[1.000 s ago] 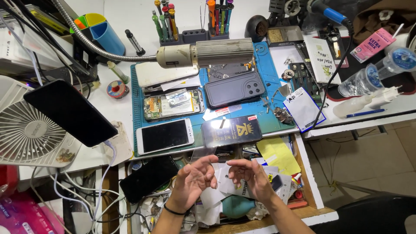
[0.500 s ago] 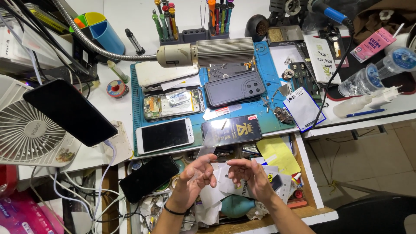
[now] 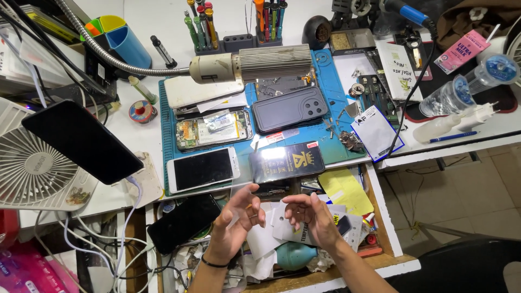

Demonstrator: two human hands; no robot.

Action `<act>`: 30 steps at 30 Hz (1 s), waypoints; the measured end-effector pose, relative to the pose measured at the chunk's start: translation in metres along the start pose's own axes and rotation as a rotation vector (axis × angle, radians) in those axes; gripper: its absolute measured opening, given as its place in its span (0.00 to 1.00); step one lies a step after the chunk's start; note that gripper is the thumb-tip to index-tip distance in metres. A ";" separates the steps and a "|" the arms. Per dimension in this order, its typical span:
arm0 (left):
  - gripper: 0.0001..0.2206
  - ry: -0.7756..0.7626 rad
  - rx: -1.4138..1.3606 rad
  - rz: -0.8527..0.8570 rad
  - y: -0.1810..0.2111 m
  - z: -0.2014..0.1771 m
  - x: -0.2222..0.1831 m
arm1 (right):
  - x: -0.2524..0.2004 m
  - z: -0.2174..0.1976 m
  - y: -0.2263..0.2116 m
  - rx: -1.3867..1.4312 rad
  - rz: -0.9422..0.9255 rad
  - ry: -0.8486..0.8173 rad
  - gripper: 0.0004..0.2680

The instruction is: Unpacking a new screen protector, peeling off the protective film, and carefully applying it to a smartphone screen.

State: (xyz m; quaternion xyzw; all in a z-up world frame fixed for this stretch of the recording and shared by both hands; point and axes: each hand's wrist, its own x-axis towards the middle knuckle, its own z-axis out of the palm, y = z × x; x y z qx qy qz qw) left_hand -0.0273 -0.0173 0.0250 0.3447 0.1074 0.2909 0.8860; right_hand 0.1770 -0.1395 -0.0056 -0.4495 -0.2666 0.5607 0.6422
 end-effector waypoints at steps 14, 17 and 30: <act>0.42 0.087 0.062 0.188 0.013 0.004 -0.002 | 0.004 0.003 -0.003 0.022 0.082 0.088 0.23; 0.44 0.100 0.041 0.183 0.015 0.003 -0.003 | 0.004 0.004 -0.005 0.082 0.141 0.103 0.22; 0.41 0.080 0.201 0.203 0.013 0.007 -0.004 | 0.003 0.008 -0.005 -0.011 0.141 0.093 0.20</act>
